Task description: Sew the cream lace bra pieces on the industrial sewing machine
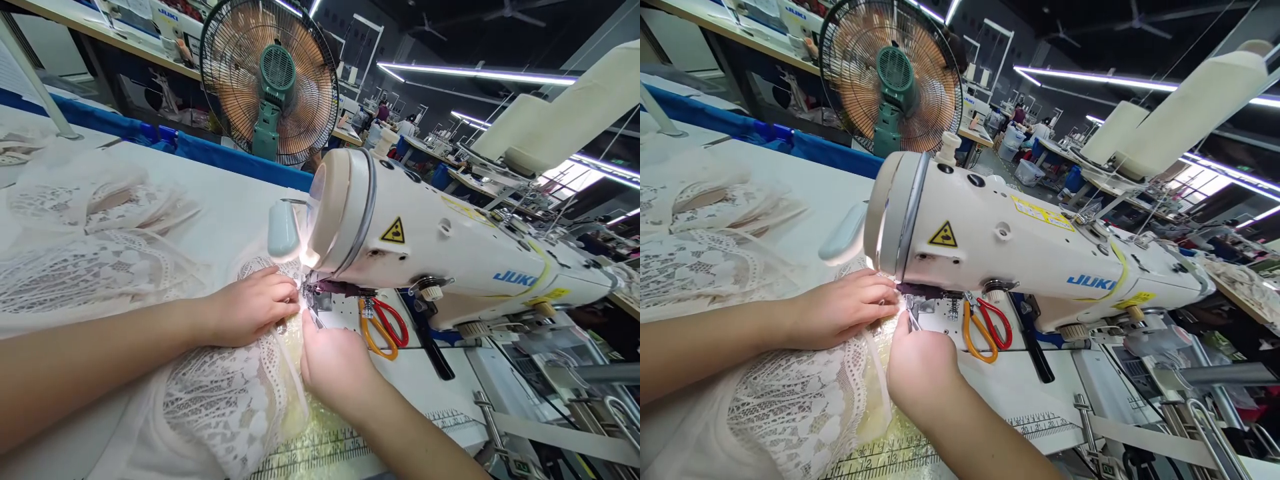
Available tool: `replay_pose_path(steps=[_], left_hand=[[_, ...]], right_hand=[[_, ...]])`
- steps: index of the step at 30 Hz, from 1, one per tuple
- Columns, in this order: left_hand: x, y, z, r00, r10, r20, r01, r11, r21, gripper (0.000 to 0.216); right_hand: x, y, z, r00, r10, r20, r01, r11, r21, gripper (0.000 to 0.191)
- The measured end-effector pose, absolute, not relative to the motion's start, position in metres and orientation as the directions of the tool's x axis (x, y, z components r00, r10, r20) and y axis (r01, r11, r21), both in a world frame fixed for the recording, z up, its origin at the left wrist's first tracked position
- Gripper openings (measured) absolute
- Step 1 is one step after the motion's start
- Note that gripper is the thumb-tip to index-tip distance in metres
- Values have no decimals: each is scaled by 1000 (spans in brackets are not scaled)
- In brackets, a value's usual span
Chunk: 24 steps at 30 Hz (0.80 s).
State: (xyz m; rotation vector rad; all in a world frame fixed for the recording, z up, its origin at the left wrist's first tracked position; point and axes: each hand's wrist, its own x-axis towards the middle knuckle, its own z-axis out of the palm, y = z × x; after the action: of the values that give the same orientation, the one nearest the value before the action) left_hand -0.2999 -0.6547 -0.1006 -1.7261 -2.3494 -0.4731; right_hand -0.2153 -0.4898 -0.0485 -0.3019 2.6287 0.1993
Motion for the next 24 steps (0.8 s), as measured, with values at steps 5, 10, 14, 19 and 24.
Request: replay_pose_path(steps=[5, 10, 14, 19, 24], left_hand=[[-300, -653, -103, -305, 897, 319, 952, 281, 120, 30], [-302, -652, -104, -302, 897, 323, 953, 283, 107, 31], [-306, -651, -102, -305, 894, 328, 952, 295, 81, 31], [-309, -649, -94, -308, 903, 298, 950, 310, 42, 35], [-315, -649, -89, -326, 903, 278, 942, 334, 22, 36]], right_hand=[[-212, -486, -53, -869, -172, -464, -235, 969, 81, 69], [-206, -480, -59, -898, -205, -389, -235, 971, 31, 63], [-202, -475, -61, -909, -230, -347, -246, 969, 2, 57], [-201, -473, -61, -910, -225, -349, -237, 972, -10, 57], [-201, -473, -62, -902, -228, -366, -244, 970, -5, 57]])
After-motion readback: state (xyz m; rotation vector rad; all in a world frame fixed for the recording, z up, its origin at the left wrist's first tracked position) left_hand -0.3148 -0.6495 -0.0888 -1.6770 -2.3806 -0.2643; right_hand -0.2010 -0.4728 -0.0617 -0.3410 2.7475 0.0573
